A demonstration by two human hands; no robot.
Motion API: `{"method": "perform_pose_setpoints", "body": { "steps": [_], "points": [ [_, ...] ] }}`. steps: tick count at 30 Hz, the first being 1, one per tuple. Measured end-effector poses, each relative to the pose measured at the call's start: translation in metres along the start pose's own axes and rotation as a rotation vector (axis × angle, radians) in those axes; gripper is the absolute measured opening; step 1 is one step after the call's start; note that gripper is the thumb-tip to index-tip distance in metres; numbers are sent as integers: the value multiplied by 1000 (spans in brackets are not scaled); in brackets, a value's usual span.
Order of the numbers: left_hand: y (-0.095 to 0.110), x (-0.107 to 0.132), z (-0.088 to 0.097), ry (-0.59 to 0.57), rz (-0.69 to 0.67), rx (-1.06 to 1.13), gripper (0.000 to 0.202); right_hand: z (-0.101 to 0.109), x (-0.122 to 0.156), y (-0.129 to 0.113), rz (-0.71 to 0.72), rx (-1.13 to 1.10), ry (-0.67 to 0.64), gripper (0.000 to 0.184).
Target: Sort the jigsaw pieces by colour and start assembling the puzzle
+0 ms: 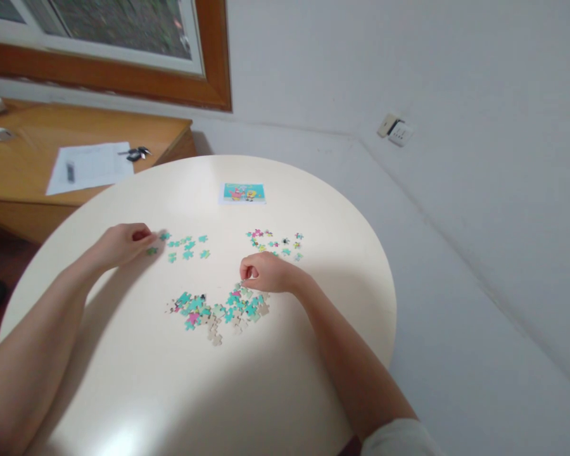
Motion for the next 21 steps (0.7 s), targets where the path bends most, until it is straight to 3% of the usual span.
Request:
{"method": "perform_pose_setpoints", "body": {
  "steps": [11,17,21],
  "points": [
    [-2,0,-1,15,0,-12,28,-5,-2,2,-15,-171,-5,5],
    [-3,-1,-1,21,3,-6,28,15,-5,17,-8,-326,217,6],
    [0,1,1,17,-5,-7,26,36,-5,47,-94,-410,396,23]
  ]
}}
Point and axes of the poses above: each hand's wrist, its own x-axis away from the middle knuckle, its own z-axis out of the back of the hand, y = z × x, the point moved 6 cm from there along -x, towards the middle knuckle, and after that the axes turned 12 degrees about -z, right-handed, at the moved point
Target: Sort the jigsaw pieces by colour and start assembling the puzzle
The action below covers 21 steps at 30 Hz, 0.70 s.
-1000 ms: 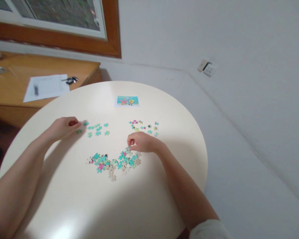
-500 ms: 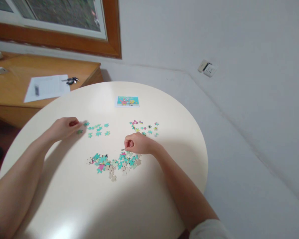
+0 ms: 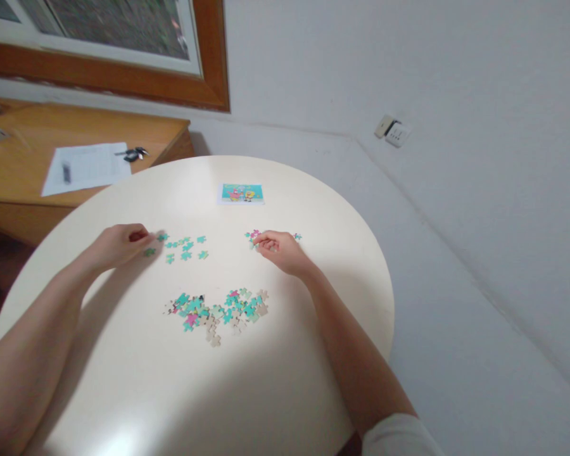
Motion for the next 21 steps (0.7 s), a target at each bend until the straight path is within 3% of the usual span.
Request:
{"method": "perform_pose_setpoints", "body": {
  "steps": [5,8,13,21],
  "points": [
    [0,0,1,5,-1,12,26,43,-10,40,-152,-92,331,30],
    [-1,-1,-1,5,-9,13,26,57,-12,59,-199,-128,473,29],
    [-1,-2,-3,-11,-17,14,26,56,-16,67,-217,-141,534,22],
    [1,-1,-3,-6,-17,23,26,51,-19,59,-245,90,564,16]
  ]
}}
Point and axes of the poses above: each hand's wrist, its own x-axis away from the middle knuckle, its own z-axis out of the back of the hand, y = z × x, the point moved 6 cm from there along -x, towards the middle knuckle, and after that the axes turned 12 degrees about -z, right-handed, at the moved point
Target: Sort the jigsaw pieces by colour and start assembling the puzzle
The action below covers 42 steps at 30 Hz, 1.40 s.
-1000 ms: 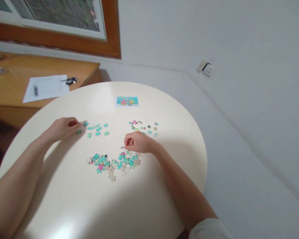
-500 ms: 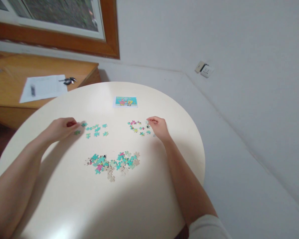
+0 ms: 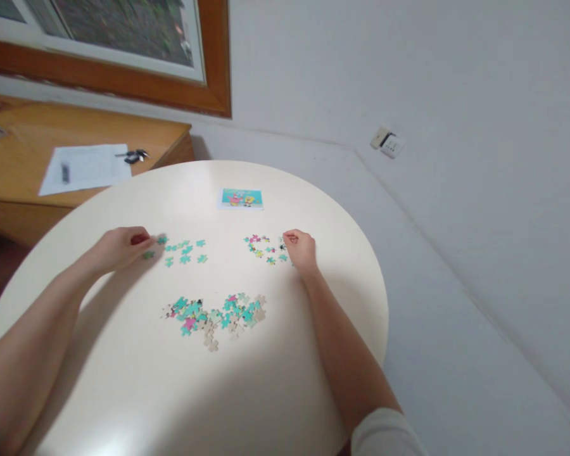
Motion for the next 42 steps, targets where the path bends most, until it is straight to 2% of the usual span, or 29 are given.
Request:
{"method": "perform_pose_setpoints", "body": {
  "steps": [17,23,25,29,35,38,42],
  "points": [
    [6,-2,-3,29,-46,26,24,2,5,-5,94,295,104,16],
    [28,0,-2,71,-145,103,26,2,5,-3,135,291,130,17],
    [43,3,-5,31,-229,193,28,3,5,-1,139,245,145,16],
    [73,13,-17,-157,-398,351,23,4,5,2,142,99,149,15],
    [105,30,-41,-410,-574,445,17,6,6,1,107,-43,134,13],
    [111,33,-50,-449,-617,454,14,7,8,-1,79,-74,117,12],
    [112,32,-58,-442,-630,446,5,8,10,-4,63,-102,106,11]
  ]
}}
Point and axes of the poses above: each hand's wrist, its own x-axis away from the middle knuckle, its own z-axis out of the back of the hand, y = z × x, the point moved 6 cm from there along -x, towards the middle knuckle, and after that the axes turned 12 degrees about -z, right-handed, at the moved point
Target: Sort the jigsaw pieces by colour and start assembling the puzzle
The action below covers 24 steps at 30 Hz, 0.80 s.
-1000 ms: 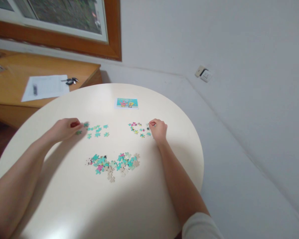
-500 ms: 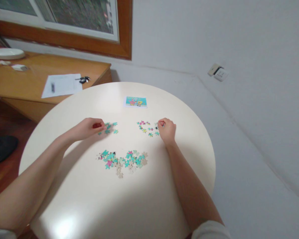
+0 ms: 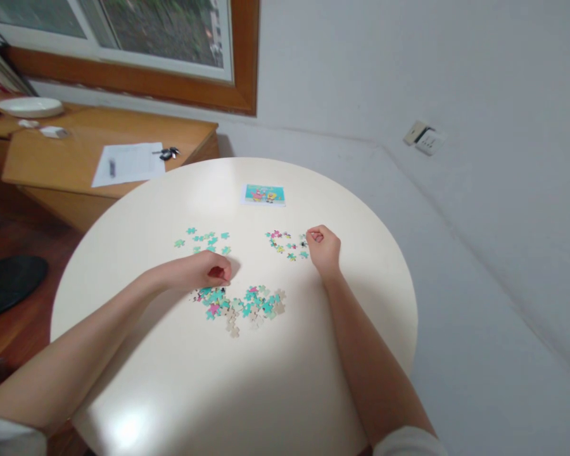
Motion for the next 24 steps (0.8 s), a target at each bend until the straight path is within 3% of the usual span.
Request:
{"method": "perform_pose_setpoints", "body": {
  "steps": [9,15,24],
  "points": [
    [-3,0,-3,-18,9,37,14,-1,-1,0,15,-40,-1,10],
    [1,0,-7,-79,-61,62,13,-1,-1,-1,12,-63,2,10],
    [7,3,-8,-158,-42,47,11,-2,-1,0,14,-69,-12,10]
  ]
}}
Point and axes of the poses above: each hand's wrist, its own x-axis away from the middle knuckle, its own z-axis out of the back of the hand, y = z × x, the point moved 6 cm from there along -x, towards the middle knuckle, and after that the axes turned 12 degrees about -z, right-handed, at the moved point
